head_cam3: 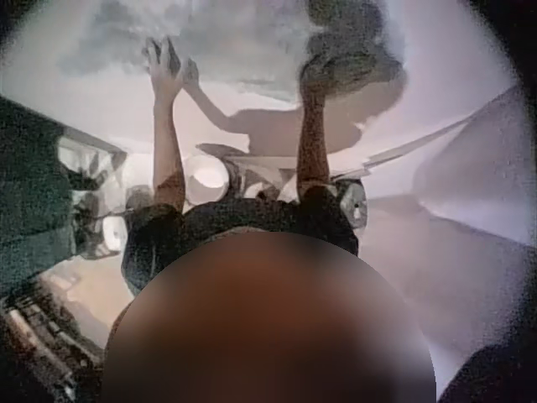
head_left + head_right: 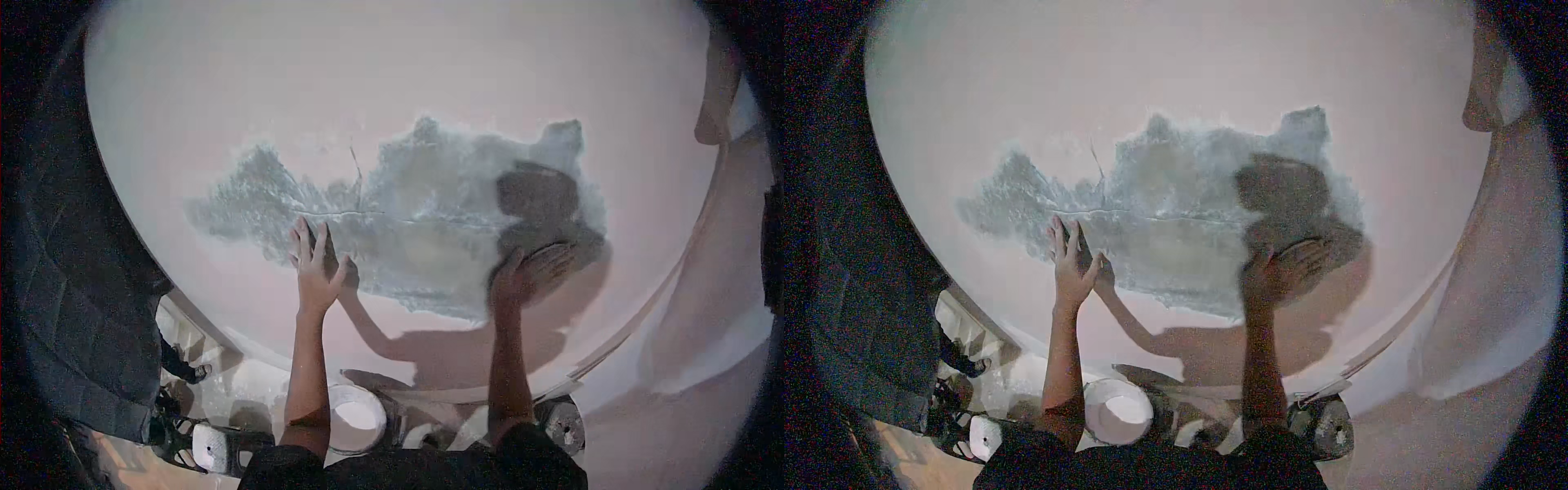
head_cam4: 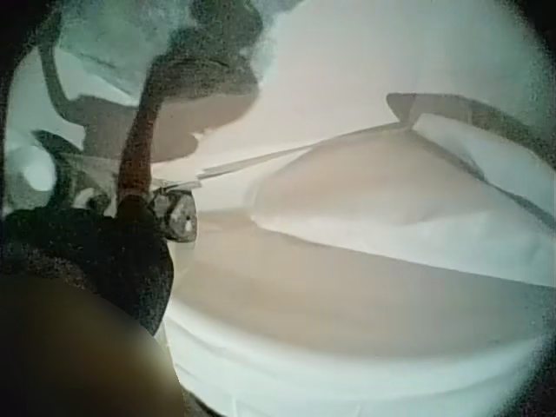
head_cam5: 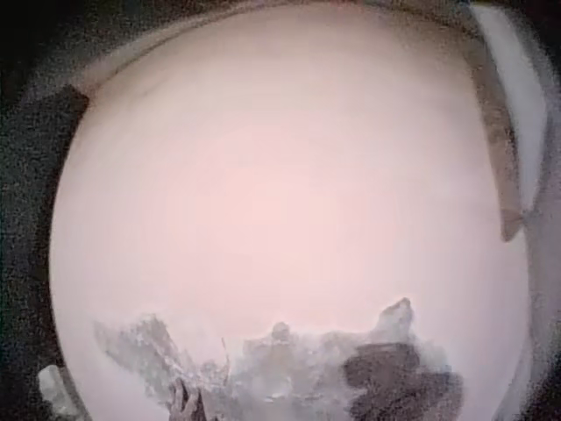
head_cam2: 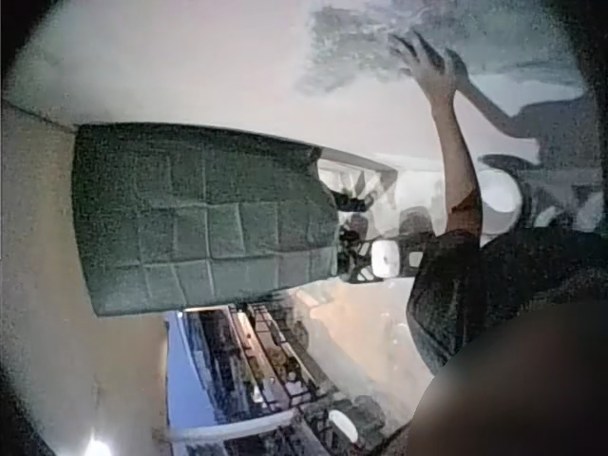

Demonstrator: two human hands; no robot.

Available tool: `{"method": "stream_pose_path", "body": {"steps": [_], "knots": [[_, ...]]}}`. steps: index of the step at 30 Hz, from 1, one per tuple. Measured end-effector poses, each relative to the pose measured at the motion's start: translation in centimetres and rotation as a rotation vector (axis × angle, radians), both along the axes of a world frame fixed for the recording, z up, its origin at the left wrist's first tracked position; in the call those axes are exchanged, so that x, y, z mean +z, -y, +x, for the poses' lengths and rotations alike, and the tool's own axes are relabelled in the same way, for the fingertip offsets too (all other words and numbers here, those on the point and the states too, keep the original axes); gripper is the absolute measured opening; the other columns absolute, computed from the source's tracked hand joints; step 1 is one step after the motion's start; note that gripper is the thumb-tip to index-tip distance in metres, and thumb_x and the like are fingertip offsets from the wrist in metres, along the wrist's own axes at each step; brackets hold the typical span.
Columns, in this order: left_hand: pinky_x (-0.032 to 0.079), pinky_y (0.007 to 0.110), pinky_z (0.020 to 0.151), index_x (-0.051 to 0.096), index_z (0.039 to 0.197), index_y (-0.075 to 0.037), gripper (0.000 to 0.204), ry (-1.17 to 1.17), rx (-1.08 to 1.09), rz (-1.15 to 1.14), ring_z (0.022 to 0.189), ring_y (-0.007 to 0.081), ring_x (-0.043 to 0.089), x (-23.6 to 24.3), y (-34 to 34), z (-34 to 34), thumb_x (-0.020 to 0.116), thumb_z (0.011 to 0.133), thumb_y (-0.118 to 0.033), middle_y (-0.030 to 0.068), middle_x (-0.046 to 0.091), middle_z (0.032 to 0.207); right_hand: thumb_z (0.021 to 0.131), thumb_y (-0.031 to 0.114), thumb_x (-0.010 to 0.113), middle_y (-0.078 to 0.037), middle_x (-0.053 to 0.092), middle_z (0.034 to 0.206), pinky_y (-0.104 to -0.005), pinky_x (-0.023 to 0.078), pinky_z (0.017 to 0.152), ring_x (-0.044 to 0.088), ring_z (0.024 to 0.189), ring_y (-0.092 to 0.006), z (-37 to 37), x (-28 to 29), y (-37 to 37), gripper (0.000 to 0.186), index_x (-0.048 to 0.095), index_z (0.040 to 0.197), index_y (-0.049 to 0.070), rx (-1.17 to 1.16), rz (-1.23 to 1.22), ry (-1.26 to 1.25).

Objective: The person is patching a damaged area on the ceiling using a putty knife and joint compound.

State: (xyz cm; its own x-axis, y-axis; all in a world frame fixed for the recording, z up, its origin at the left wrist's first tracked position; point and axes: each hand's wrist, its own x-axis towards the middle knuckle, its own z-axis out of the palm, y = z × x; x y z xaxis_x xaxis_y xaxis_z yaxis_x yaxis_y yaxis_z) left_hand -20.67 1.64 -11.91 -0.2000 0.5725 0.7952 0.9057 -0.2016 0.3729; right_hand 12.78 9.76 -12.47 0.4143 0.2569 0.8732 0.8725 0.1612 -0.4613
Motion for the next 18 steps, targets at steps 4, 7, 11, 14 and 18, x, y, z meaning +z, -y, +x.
{"method": "stream_pose_path", "body": {"steps": [4, 7, 11, 14, 18], "knots": [[0.013, 0.061, 0.110, 0.035, 0.145, -0.019, 0.076, 0.015, -0.066, -0.017, 0.141, 0.0456, 0.012, 0.9, 0.7, -0.9, 0.069, 0.079, -0.034, 0.0180, 0.013, 0.155, 0.092, 0.049, 0.046, -0.024, 0.035, 0.141, -0.0481, 0.022, 0.112, 0.033, 0.132, -0.0390, -10.3, 3.1, -0.4, 0.071, 0.028, 0.142, 0.002, 0.291, -0.272, -0.095], [0.012, 0.059, 0.111, 0.035, 0.145, -0.016, 0.080, 0.056, -0.121, -0.029, 0.140, 0.0458, 0.012, 0.4, 1.2, -3.3, 0.073, 0.076, -0.032, 0.0202, 0.013, 0.155, 0.087, 0.032, 0.060, -0.017, 0.052, 0.128, -0.0365, 0.036, 0.104, 0.048, 0.119, -0.0317, -18.0, 5.9, 3.9, 0.051, 0.051, 0.128, 0.002, 0.395, -0.036, 0.439], [0.013, 0.055, 0.113, 0.034, 0.145, -0.011, 0.090, 0.029, -0.187, 0.092, 0.140, 0.0458, 0.011, 1.0, 0.1, -7.3, 0.078, 0.070, -0.036, 0.0234, 0.011, 0.154, 0.090, 0.033, 0.054, -0.016, 0.049, 0.134, -0.0468, 0.031, 0.107, 0.042, 0.127, -0.0344, -15.6, -5.1, -5.2, 0.059, 0.039, 0.139, 0.004, 1.087, -0.164, 0.164], [0.017, 0.062, 0.109, 0.029, 0.147, -0.013, 0.104, 0.086, -0.121, 0.121, 0.139, 0.0501, 0.005, -0.3, 0.7, -14.8, 0.082, 0.061, -0.041, 0.0219, 0.005, 0.155, 0.092, 0.029, 0.051, -0.019, 0.058, 0.120, -0.0484, 0.042, 0.093, 0.055, 0.107, -0.0363, -13.7, -1.4, -3.5, 0.045, 0.053, 0.127, 0.002, 0.141, -0.097, 0.125], [0.021, 0.077, 0.096, 0.025, 0.148, -0.020, 0.115, 0.185, -0.087, 0.035, 0.137, 0.0556, -0.003, 0.2, 0.6, -13.8, 0.087, 0.054, -0.040, 0.0188, -0.002, 0.156, 0.092, 0.032, 0.050, -0.023, 0.059, 0.115, -0.0505, 0.040, 0.091, 0.056, 0.103, -0.0398, -12.9, 1.0, -6.5, 0.047, 0.053, 0.127, 0.001, 0.092, -0.465, -0.348]]}}
